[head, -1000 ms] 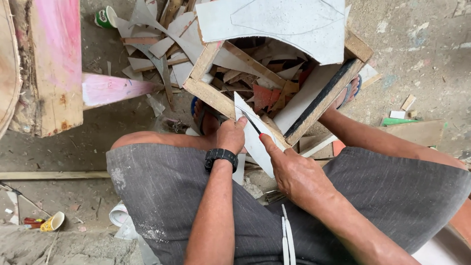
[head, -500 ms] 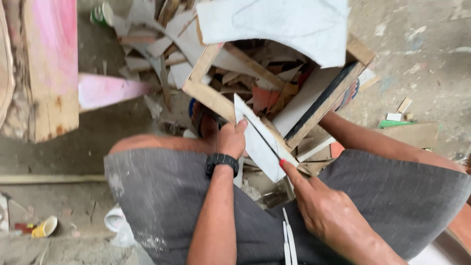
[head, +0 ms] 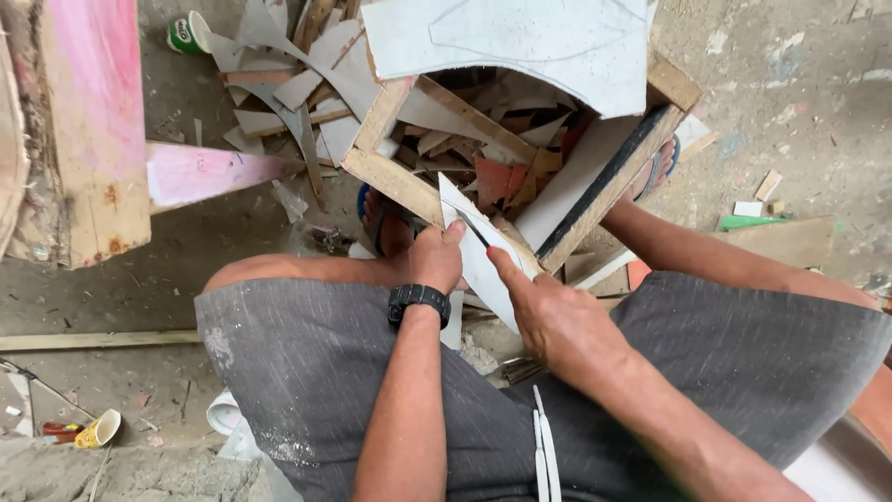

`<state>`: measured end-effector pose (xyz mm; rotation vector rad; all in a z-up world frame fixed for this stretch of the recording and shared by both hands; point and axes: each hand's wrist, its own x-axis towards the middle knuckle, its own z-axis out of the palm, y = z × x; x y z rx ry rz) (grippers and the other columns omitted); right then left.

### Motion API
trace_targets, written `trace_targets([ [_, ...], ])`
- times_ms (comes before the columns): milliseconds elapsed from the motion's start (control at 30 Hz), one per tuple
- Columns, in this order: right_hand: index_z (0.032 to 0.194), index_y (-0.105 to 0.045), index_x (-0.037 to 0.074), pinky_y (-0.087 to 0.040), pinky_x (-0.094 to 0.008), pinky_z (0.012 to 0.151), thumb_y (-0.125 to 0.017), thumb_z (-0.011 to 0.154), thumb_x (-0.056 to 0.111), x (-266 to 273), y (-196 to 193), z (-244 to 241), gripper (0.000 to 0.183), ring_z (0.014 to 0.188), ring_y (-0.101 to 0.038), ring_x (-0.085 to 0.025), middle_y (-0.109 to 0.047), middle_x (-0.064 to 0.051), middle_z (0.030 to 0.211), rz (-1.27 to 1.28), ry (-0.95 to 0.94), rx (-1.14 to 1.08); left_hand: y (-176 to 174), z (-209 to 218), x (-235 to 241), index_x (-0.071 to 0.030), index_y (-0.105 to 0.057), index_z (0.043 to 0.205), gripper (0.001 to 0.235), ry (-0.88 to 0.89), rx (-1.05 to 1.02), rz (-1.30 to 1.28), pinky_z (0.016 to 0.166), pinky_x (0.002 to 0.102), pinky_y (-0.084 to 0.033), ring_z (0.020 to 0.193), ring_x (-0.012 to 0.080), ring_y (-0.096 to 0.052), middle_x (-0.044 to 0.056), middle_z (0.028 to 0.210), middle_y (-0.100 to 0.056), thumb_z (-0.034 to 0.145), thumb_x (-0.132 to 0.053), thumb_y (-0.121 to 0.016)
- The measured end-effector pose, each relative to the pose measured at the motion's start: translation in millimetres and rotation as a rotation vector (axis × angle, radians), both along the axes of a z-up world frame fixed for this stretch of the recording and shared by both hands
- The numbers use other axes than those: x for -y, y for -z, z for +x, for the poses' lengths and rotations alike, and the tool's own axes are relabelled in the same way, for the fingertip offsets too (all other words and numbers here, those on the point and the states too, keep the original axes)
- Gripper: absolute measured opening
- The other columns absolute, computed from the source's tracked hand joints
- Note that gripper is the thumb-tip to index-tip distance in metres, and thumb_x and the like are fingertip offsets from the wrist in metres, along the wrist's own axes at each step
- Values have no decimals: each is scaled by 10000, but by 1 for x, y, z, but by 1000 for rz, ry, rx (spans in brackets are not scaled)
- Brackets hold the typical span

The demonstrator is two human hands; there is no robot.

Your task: Cutting a curved shape out of a white board using a utility knife on a workshop floor.

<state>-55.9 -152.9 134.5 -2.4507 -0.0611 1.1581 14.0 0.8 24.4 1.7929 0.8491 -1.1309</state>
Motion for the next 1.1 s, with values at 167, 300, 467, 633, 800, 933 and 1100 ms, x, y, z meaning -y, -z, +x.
trace_targets([
  [167, 1648, -180, 247, -509, -518, 537, -468, 954, 172, 20, -31, -37, 755, 623, -630, -403, -611, -97, 799, -40, -31, -12, -4, 0, -3, 48, -614, 1151, 511, -20, -11, -29, 575, 478, -686, 1022, 423, -697, 211, 1175, -643, 1005, -432, -512],
  [300, 1640, -219, 273, -525, -443, 407, -509, 955, 221, 37, -37, -70, 746, 472, -597, -311, -583, -11, 749, -108, -90, 84, -8, 3, -2, 46, -610, 1153, 531, 8, -28, -23, 595, 462, -690, 1027, 424, -709, 201, 1173, -646, 1005, -455, -514],
  [467, 1595, -311, 256, -550, -530, 507, -487, 953, 201, 26, -18, -39, 667, 624, -684, -410, -638, -99, 762, -27, 4, 91, 4, -6, -6, 82, -586, 1233, 557, 1, 3, -50, 543, 488, -670, 967, 459, -708, 278, 1183, -634, 1018, -428, -519],
  [633, 1606, -353, 233, -636, -422, 530, -431, 944, 133, 8, 9, -9, 674, 616, -750, -313, -686, -135, 764, 61, 87, 139, 0, -2, -3, 109, -571, 1288, 573, 30, 37, -41, 537, 522, -656, 905, 488, -718, 347, 1118, -647, 1042, -405, -510],
  [800, 1586, -332, 193, -626, -468, 523, -419, 938, 130, 6, -10, -8, 656, 641, -773, -354, -699, -160, 819, 36, 16, 149, 7, -3, -5, 123, -571, 1276, 577, 0, 41, -60, 546, 538, -656, 920, 508, -707, 362, 1129, -645, 1036, -400, -528],
  [933, 1621, -282, 221, -474, -443, 370, -525, 924, 166, 38, -37, -64, 740, 466, -603, -317, -589, -20, 692, -104, -160, 257, -9, -4, 0, 44, -627, 1101, 487, -28, -10, -29, 622, 509, -685, 985, 407, -718, 206, 1123, -680, 997, -423, -535],
  [1100, 1623, -260, 288, -567, -432, 442, -498, 940, 248, 47, -41, -81, 724, 514, -646, -274, -549, 10, 694, -124, -97, 147, -7, 4, -1, 36, -579, 1187, 569, -10, -16, -42, 610, 446, -691, 958, 387, -698, 147, 1128, -566, 988, -493, -502],
])
